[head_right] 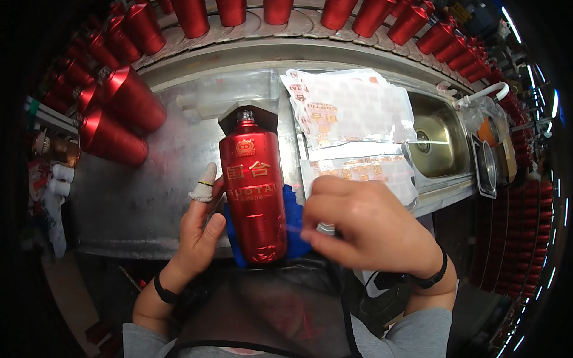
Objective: Apply labels to red metallic bottles on an assembly line and clean them.
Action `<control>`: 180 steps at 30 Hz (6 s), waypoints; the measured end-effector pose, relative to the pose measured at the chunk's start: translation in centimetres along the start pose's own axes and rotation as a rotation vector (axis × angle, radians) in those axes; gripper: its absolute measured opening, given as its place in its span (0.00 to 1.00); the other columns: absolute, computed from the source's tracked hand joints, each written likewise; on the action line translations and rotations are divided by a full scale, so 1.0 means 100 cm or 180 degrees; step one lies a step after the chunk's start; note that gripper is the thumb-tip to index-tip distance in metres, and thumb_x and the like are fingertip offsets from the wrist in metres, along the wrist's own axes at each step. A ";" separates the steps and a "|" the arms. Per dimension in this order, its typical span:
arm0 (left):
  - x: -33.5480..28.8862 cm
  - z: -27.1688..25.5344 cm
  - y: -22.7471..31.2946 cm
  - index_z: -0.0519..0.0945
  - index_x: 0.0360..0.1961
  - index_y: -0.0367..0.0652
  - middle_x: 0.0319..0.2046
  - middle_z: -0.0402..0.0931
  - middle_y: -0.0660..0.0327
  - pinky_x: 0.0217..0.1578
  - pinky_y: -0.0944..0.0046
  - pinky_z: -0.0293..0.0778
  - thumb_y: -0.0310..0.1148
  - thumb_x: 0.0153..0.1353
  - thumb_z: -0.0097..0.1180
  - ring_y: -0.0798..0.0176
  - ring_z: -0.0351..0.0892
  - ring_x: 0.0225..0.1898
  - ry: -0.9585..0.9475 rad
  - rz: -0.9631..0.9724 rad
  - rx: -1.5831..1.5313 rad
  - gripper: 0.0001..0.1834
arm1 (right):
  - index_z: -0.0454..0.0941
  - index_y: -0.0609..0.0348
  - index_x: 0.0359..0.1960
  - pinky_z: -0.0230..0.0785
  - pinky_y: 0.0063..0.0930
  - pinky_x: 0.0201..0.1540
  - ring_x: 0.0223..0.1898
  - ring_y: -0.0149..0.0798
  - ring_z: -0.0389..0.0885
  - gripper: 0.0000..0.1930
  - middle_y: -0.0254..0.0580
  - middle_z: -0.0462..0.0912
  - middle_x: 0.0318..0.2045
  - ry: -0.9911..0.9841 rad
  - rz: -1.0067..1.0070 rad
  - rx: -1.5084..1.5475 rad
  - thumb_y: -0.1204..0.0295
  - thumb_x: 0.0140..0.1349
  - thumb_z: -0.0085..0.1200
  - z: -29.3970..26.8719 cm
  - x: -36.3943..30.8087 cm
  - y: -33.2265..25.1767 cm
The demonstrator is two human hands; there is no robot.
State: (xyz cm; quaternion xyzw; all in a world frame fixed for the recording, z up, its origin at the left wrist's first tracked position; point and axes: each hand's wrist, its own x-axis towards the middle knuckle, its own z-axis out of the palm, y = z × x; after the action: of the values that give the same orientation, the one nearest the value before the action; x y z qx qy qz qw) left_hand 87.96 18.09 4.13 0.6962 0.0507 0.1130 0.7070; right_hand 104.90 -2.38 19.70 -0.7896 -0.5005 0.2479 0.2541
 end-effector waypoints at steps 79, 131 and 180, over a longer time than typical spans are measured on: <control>0.012 0.036 0.011 0.60 0.64 0.30 0.54 0.75 0.48 0.56 0.60 0.71 0.33 0.64 0.63 0.59 0.76 0.56 0.0448 -0.0325 -0.0453 0.35 | 0.77 0.62 0.26 0.66 0.22 0.28 0.25 0.24 0.72 0.08 0.34 0.78 0.23 0.0567 0.1221 0.1952 0.73 0.58 0.64 0.103 -0.012 0.007; 0.000 0.021 0.004 0.48 0.72 0.32 0.61 0.68 0.46 0.62 0.56 0.65 0.36 0.57 0.69 0.53 0.70 0.62 -0.0218 -0.0189 0.0087 0.51 | 0.68 0.58 0.28 0.62 0.24 0.27 0.25 0.29 0.66 0.19 0.34 0.70 0.24 0.1199 0.0906 0.1493 0.65 0.55 0.70 0.116 0.002 0.019; 0.005 0.024 0.008 0.46 0.73 0.30 0.60 0.70 0.45 0.60 0.59 0.67 0.33 0.63 0.63 0.56 0.72 0.61 -0.0005 -0.0399 -0.0119 0.47 | 0.67 0.55 0.28 0.57 0.17 0.26 0.25 0.20 0.63 0.19 0.27 0.69 0.25 0.1196 0.0775 0.1348 0.67 0.55 0.71 0.120 0.001 0.024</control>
State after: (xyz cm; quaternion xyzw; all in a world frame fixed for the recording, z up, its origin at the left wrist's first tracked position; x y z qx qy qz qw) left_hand 88.90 15.84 4.99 0.6785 0.0916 0.0688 0.7256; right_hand 98.75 -1.34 9.19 -0.8053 -0.2837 0.2250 0.4695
